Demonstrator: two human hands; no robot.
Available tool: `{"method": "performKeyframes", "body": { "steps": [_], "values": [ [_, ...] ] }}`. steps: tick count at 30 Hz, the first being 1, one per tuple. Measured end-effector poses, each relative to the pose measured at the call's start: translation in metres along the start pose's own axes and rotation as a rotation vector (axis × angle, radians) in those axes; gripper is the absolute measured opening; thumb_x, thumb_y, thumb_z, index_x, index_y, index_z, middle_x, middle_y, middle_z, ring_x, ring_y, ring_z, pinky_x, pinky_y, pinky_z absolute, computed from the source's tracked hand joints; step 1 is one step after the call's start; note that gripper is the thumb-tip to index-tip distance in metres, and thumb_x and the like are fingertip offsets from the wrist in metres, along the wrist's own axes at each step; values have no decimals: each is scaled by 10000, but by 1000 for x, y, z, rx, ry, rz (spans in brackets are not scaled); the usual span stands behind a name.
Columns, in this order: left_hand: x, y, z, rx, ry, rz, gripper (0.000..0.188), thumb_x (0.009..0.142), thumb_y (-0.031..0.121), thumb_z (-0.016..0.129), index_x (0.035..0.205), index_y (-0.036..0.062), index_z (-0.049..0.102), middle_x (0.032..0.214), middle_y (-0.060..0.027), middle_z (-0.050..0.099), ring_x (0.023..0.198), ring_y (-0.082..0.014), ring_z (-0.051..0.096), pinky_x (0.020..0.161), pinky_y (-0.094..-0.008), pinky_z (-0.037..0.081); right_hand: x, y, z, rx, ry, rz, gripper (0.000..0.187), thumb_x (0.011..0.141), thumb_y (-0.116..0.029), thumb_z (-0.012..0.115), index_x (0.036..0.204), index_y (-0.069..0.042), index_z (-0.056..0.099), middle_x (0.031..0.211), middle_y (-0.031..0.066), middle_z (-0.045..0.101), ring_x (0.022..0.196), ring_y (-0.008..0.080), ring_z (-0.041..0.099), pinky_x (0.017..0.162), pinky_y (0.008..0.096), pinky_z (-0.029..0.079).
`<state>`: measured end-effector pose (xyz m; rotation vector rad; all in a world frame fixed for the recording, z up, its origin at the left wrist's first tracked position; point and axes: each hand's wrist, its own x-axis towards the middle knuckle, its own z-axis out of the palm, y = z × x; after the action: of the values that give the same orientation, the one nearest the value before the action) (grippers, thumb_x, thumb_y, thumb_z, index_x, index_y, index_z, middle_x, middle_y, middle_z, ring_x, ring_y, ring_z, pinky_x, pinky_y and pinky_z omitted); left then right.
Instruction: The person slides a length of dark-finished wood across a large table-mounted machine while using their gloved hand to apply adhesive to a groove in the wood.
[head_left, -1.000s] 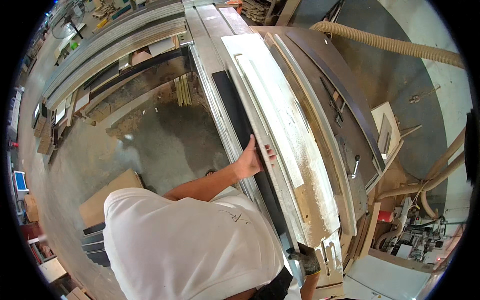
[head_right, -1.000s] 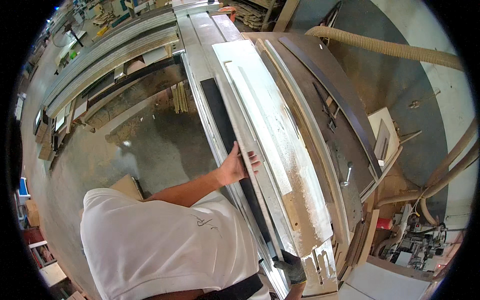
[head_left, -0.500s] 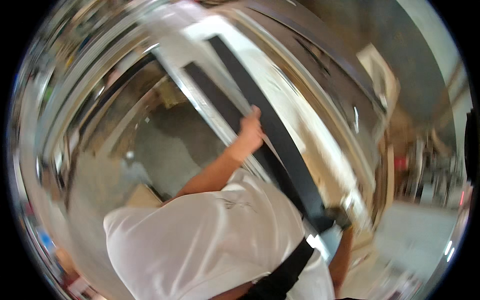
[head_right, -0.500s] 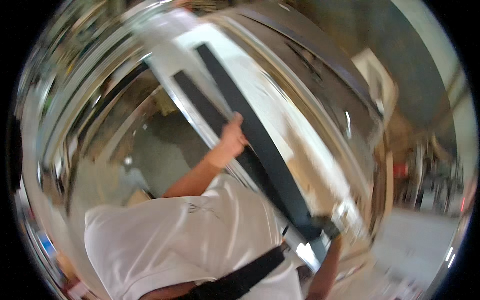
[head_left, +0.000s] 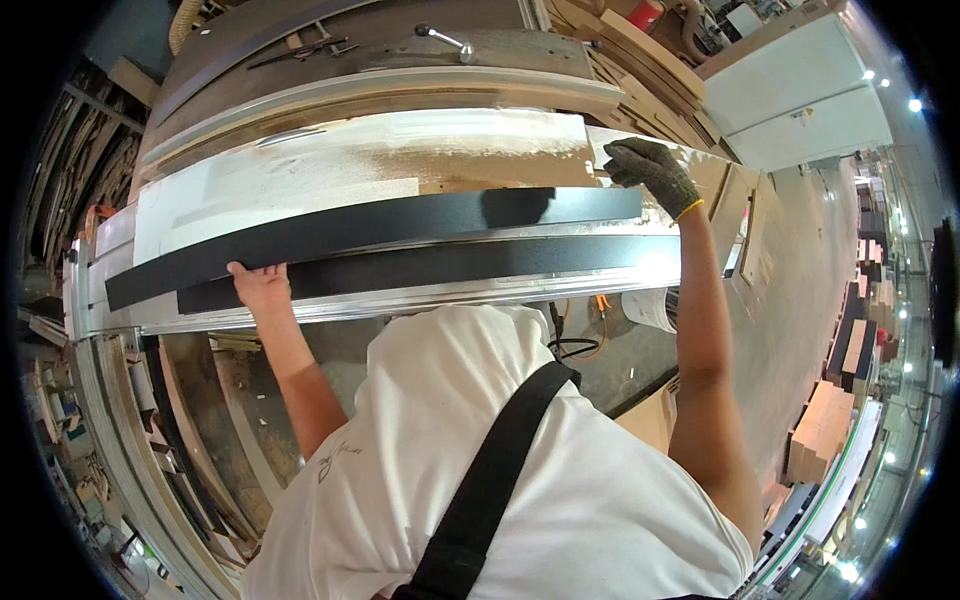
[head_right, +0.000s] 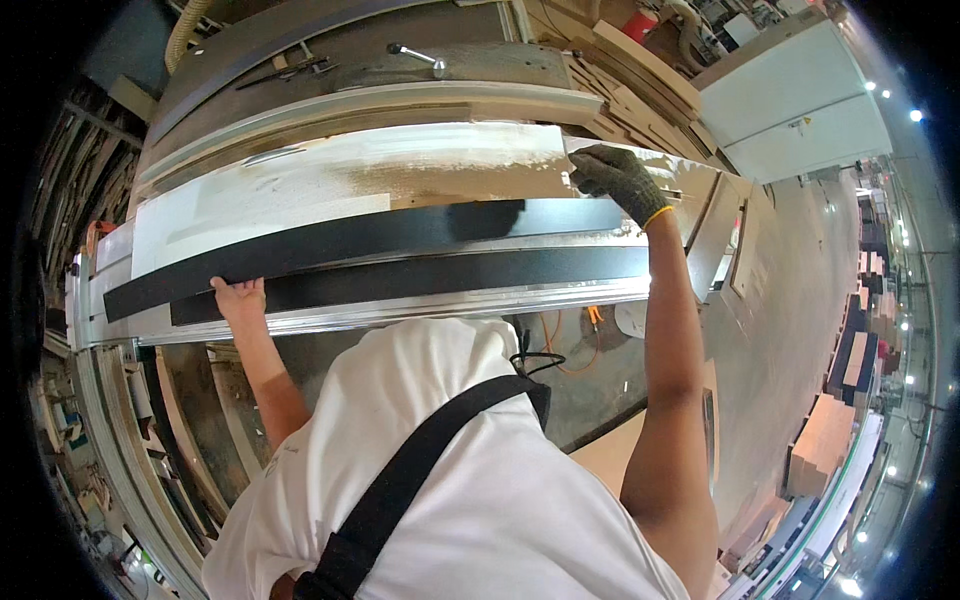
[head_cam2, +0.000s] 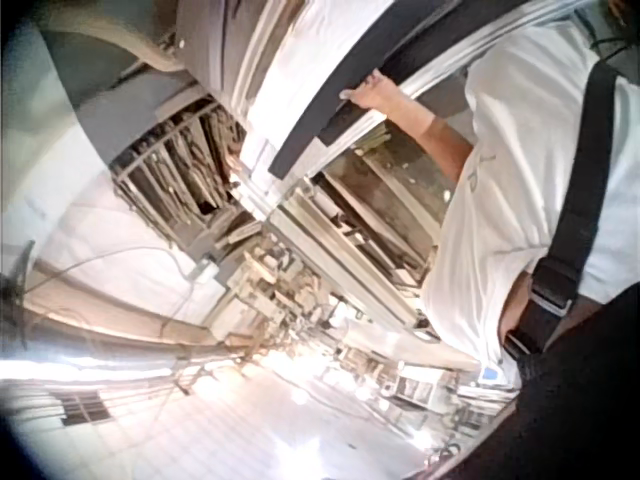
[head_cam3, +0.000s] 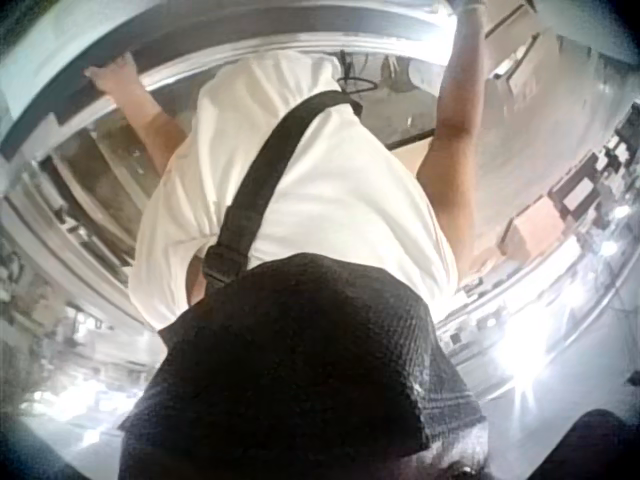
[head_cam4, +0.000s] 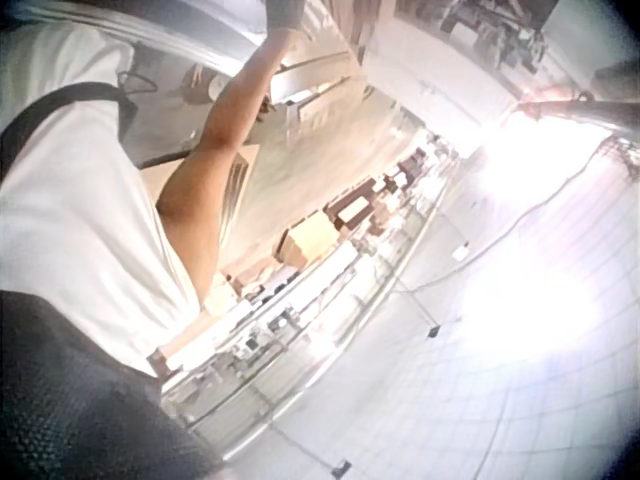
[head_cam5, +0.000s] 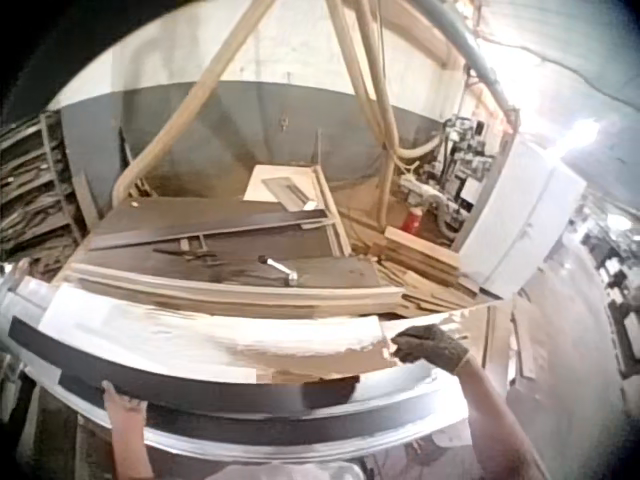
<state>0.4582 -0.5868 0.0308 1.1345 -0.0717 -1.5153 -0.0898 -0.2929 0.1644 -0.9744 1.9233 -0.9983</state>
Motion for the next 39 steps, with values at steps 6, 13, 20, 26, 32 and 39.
{"method": "performKeyframes", "body": {
  "steps": [6,13,20,26,32,39],
  "values": [
    [17,-2,-17,-54,49,3,616,1060,574,367,1364,60,520,1424,-137,527,1278,-336,523,1131,-552,412,2,16,-5,-183,69,20,412,946,-317,713,1216,-7,692,1062,105,744,970,200,703,872,326,564],
    [15,-11,-26,-443,-178,-72,576,984,647,400,824,134,606,613,-10,537,545,-166,537,613,-388,520,11,36,62,-845,-302,-301,834,728,-577,843,1362,-93,598,1343,157,625,1241,338,593,1089,435,447],
    [9,-14,-24,-657,-713,-219,450,926,520,439,765,136,608,653,-1,560,620,-178,539,778,-368,507,8,52,107,-594,-563,-87,868,667,-445,926,1374,-60,601,1334,172,654,1248,295,622,1081,388,466],
    [5,-19,-3,-664,-652,-95,597,924,649,434,866,92,642,707,-33,588,667,-225,566,816,-415,502,4,41,118,-671,-456,-198,850,652,-444,926,1309,-4,612,1215,205,689,1131,334,669,1000,418,513],
    [5,-29,51,-516,-211,-3,823,979,771,203,1067,77,637,929,-117,667,867,-293,638,826,-466,538,-11,8,81,-559,-163,-239,760,619,-344,928,1247,-21,645,1098,182,713,1005,349,691,908,434,544],
    [28,-85,73,-217,-93,-129,628,1095,534,186,1259,83,591,1164,-132,679,1039,-300,653,984,-475,506,-36,-28,28,-925,172,-357,868,513,-291,940,1287,-47,631,1130,160,690,1069,388,619,942,500,480]
  ]
}}
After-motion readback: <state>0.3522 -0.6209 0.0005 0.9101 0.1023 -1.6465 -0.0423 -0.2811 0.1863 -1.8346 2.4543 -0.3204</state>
